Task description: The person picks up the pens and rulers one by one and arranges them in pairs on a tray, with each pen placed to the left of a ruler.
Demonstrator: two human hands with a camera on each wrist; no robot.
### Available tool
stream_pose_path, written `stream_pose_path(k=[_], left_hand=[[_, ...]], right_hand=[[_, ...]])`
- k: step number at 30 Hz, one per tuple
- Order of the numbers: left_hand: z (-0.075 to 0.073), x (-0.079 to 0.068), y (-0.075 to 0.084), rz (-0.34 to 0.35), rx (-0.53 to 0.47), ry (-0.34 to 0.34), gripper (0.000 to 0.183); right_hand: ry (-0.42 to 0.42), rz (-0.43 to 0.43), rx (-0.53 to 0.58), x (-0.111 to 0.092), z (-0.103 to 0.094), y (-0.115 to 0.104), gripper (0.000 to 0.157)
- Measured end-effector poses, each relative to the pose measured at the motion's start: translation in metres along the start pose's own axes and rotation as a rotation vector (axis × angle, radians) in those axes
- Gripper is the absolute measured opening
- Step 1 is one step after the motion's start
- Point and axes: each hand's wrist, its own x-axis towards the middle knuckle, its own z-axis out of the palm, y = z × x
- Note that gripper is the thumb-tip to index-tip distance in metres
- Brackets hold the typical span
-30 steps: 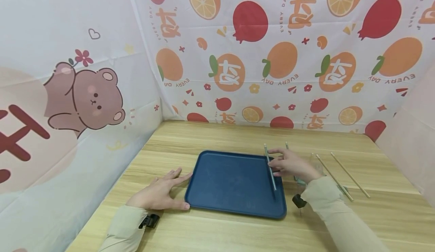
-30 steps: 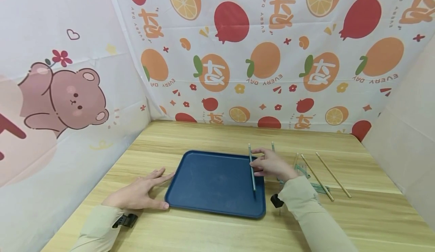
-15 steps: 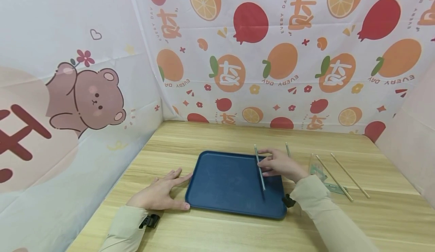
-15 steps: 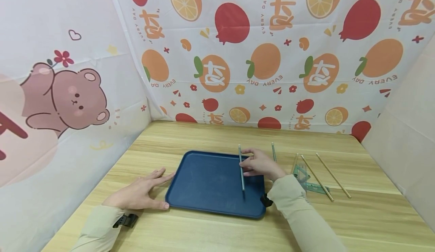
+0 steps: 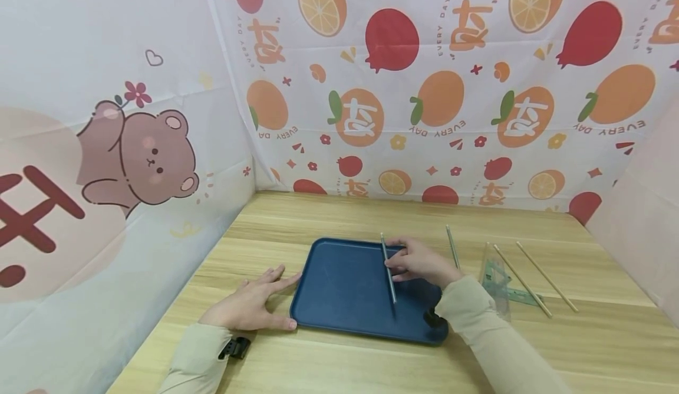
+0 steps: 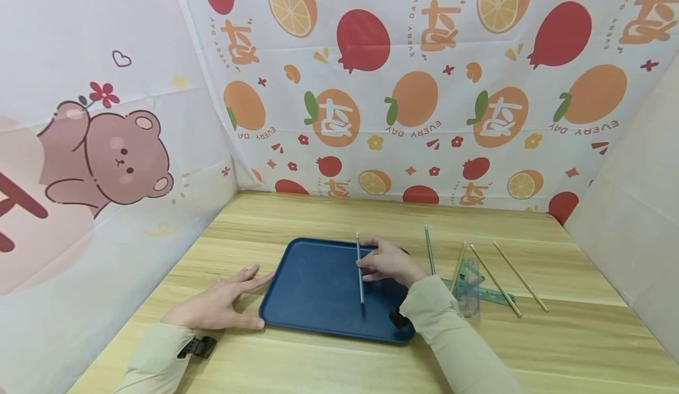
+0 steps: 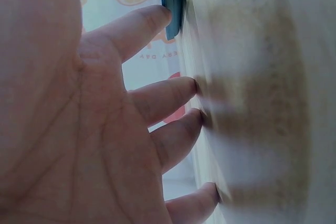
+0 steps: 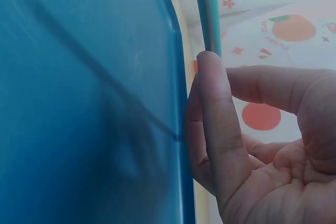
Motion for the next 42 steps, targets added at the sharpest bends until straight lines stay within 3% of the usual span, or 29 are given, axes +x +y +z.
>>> stream_pose_path(k=[11, 23, 42], left_hand=[[0.000, -0.001, -0.001, 0.002, -0.008, -0.004, 0.104], [0.000, 0.003, -0.004, 0.007, 0.018, 0.011, 0.105], [0.000, 0.001, -0.002, -0.010, 0.006, 0.001, 0.104]], right_hand=[[-0.041, 0.002, 0.031, 0.010, 0.022, -0.004, 0.061], [-0.087, -0.020, -0.008, 0.021, 0.047, -0.013, 0.062], [-0.093, 0.005, 0.008, 0.033, 0.081, -0.026, 0.059]])
